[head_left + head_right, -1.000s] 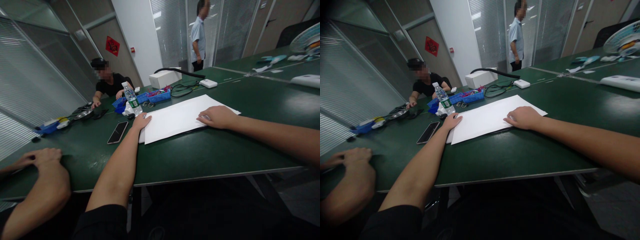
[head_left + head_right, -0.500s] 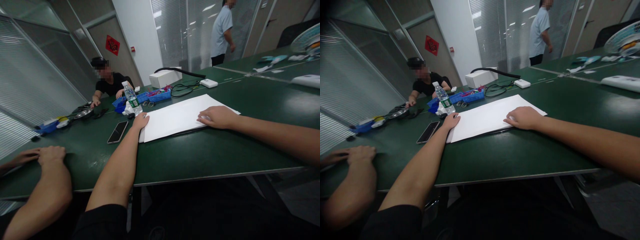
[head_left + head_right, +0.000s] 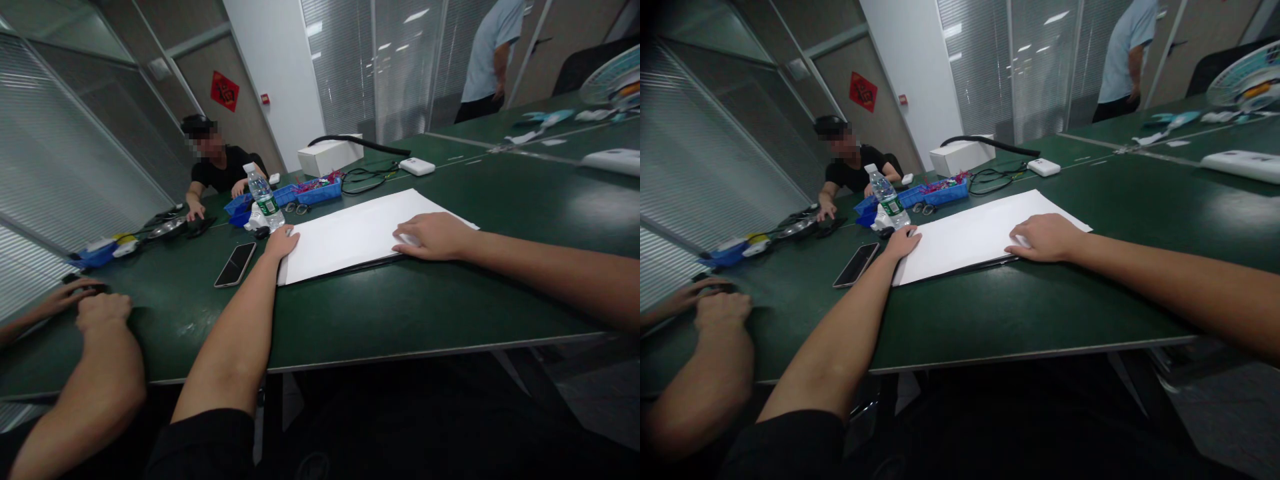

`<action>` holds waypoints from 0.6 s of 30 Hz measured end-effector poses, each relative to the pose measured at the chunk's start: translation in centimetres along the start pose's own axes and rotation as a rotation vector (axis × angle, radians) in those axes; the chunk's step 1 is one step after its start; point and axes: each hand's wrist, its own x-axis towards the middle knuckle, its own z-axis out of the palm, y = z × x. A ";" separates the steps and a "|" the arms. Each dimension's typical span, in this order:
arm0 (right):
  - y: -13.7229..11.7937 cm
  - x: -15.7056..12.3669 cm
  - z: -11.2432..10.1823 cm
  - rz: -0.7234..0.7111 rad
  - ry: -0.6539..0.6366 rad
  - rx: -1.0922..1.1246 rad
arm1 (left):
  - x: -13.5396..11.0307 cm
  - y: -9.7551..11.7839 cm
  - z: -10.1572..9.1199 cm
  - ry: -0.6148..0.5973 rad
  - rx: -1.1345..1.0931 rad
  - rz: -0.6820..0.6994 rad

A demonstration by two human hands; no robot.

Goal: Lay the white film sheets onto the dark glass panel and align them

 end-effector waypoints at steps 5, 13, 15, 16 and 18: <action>0.1 0.0 0.0 -0.048 0.032 0.008 | 0.0 0.0 0.0 0.007 -0.006 -0.008; 0.4 0.0 0.3 -0.103 0.026 0.005 | -0.2 0.3 -0.3 0.021 -0.005 -0.017; 0.4 0.1 0.3 -0.106 0.020 -0.005 | -0.2 0.3 -0.3 0.023 -0.003 -0.021; 0.4 0.1 0.3 -0.105 0.018 -0.009 | -0.2 0.3 -0.3 0.023 -0.003 -0.024; 0.4 0.1 0.2 -0.101 0.017 -0.010 | -0.3 0.4 -0.3 0.022 -0.002 -0.028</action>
